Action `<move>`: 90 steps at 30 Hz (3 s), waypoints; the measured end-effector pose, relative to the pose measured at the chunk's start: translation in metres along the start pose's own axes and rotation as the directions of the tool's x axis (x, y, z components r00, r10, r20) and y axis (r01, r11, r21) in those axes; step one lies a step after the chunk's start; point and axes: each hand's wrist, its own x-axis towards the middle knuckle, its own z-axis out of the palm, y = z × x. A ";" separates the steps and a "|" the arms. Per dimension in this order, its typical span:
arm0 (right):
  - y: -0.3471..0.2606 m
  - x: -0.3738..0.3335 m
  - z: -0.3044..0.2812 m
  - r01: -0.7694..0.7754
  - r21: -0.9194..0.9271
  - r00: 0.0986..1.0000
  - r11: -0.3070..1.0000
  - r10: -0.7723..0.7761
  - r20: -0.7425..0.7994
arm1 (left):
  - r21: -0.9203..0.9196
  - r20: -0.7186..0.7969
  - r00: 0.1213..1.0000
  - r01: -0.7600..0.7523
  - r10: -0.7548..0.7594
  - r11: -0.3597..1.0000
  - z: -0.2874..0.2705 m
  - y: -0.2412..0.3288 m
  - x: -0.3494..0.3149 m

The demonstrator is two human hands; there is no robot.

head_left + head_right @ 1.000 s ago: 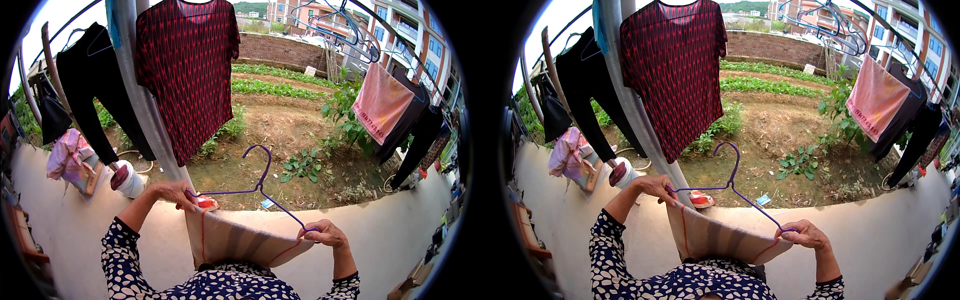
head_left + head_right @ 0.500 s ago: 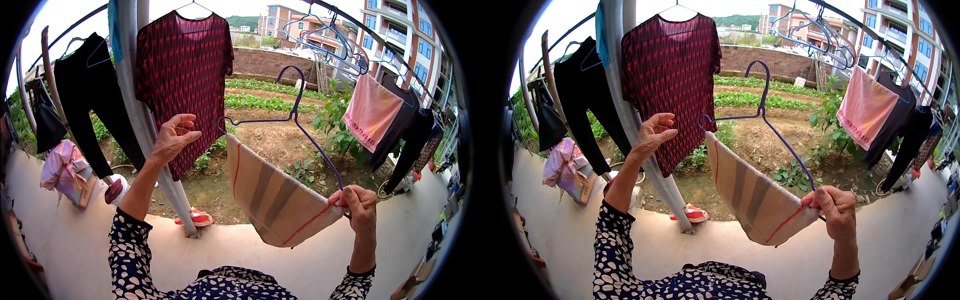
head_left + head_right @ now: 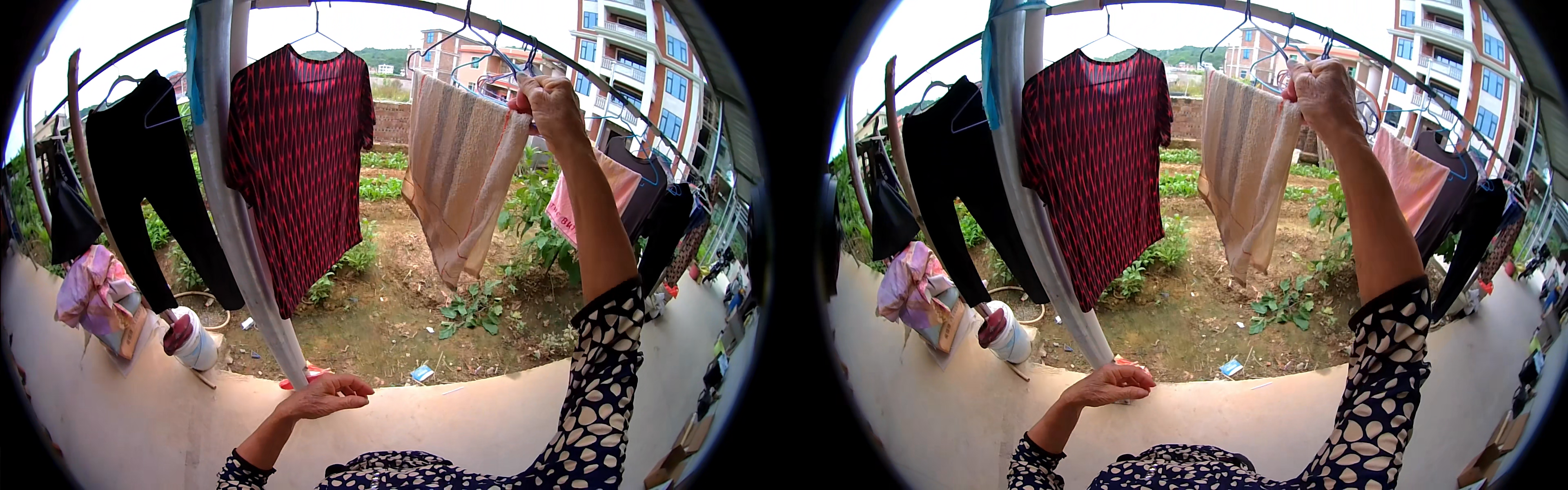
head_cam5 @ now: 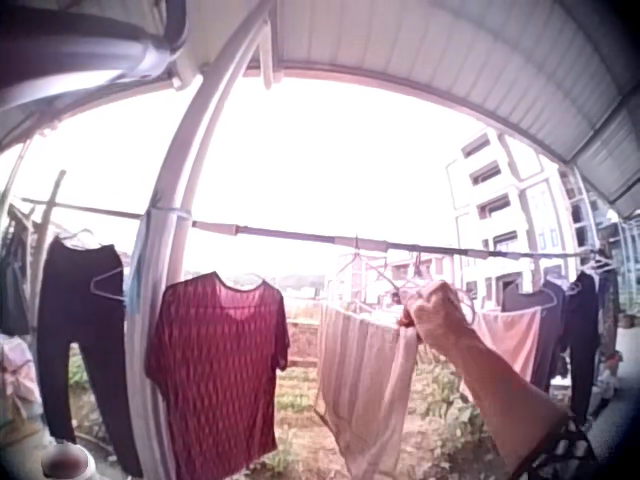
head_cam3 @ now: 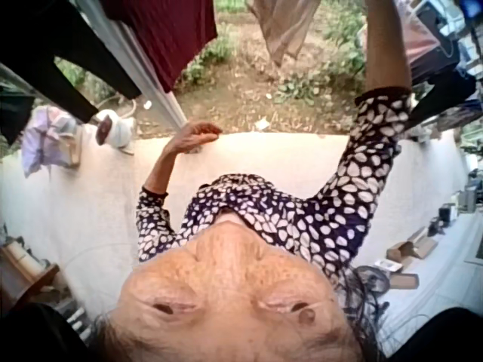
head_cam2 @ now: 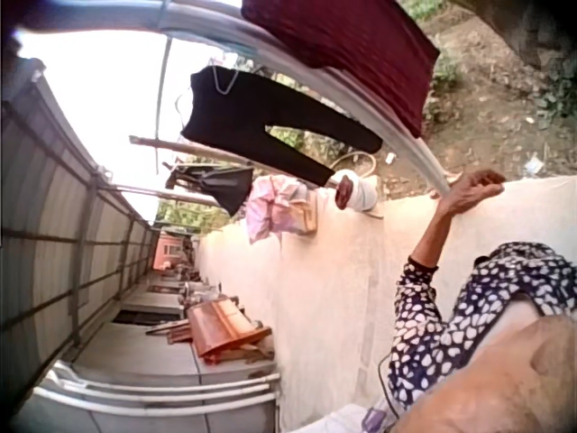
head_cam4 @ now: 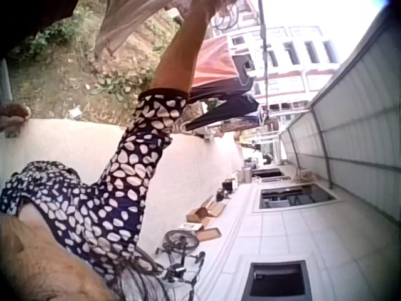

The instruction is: The person carries a pink basin of wet clothes from a washing area to an outdoor patio. They take out a black garment, a red patterned top, a beige towel, and a pink patterned undergarment one by one. For each item, they shake it out, place it on a hanger, and hang it on a clothesline.

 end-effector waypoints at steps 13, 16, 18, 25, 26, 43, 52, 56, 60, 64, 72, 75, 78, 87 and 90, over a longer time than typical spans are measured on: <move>0.001 0.079 0.106 -0.205 -0.390 0.976 0.898 0.159 -0.149 | -0.306 -0.372 0.895 0.133 -0.247 0.943 0.003 -0.017 -0.064; 0.007 0.075 0.113 -0.246 -0.368 0.967 0.897 0.203 -0.150 | -0.355 -0.463 0.850 0.081 -0.251 0.931 0.001 -0.026 -0.065; 0.018 0.075 0.120 -0.232 -0.364 0.970 0.902 0.185 -0.161 | -0.376 -0.479 0.842 0.061 -0.250 0.925 0.000 -0.029 -0.065; 0.023 0.064 0.109 -0.187 -0.321 0.980 0.929 0.199 0.005 | -0.405 -0.420 0.868 0.081 -0.264 0.911 0.004 -0.035 -0.036; 0.012 0.053 0.106 -0.200 -0.340 0.967 0.919 0.240 0.080 | -0.412 -0.409 0.873 0.082 -0.265 0.907 0.005 -0.037 -0.030; 0.169 -0.448 -0.175 -0.661 -0.436 0.715 0.611 0.689 -0.118 | -0.214 0.240 0.875 0.469 -0.419 0.857 0.165 -0.063 0.099; 0.013 -0.805 -0.316 -0.957 -0.075 -0.201 -0.281 0.826 -0.528 | 0.131 0.559 0.699 0.456 -0.446 0.880 0.401 -0.032 0.103; -0.070 -0.909 -0.338 -0.915 0.082 -0.318 -0.395 0.581 -0.749 | 0.261 0.735 0.524 0.367 -0.430 0.893 0.511 -0.018 0.085; -0.156 -0.948 -0.357 -0.888 0.237 -0.361 -0.395 0.276 -0.891 | 0.365 0.845 0.322 0.239 -0.427 0.900 0.587 -0.008 0.055; -0.250 -0.985 -0.342 -0.905 0.313 -0.289 -0.289 -0.122 -0.950 | 0.439 0.889 0.101 0.091 -0.447 0.894 0.642 -0.010 0.025; -0.439 -1.089 -0.344 -0.783 0.603 -0.545 0.154 -0.639 -0.543 | 0.520 0.839 -0.107 -0.131 -0.533 0.844 0.720 -0.014 -0.050; -0.475 -1.131 -0.361 -0.752 0.659 -0.512 0.022 -0.649 -0.562 | 0.518 0.842 -0.093 -0.133 -0.531 0.845 0.751 -0.015 -0.085; -0.500 -1.206 -0.366 -0.634 0.688 -0.386 -0.354 -0.626 -0.678 | 0.544 0.830 -0.067 -0.123 -0.554 0.830 0.788 -0.020 -0.132; -0.514 -1.308 -0.373 -0.410 0.717 -0.536 -0.563 -0.487 -0.689 | 0.574 0.799 -0.075 -0.196 -0.596 0.795 0.855 -0.026 -0.239; -0.513 -1.313 -0.375 -0.322 0.674 -0.611 -0.664 -0.398 -0.684 | 0.588 0.790 -0.058 -0.208 -0.610 0.781 0.861 -0.031 -0.254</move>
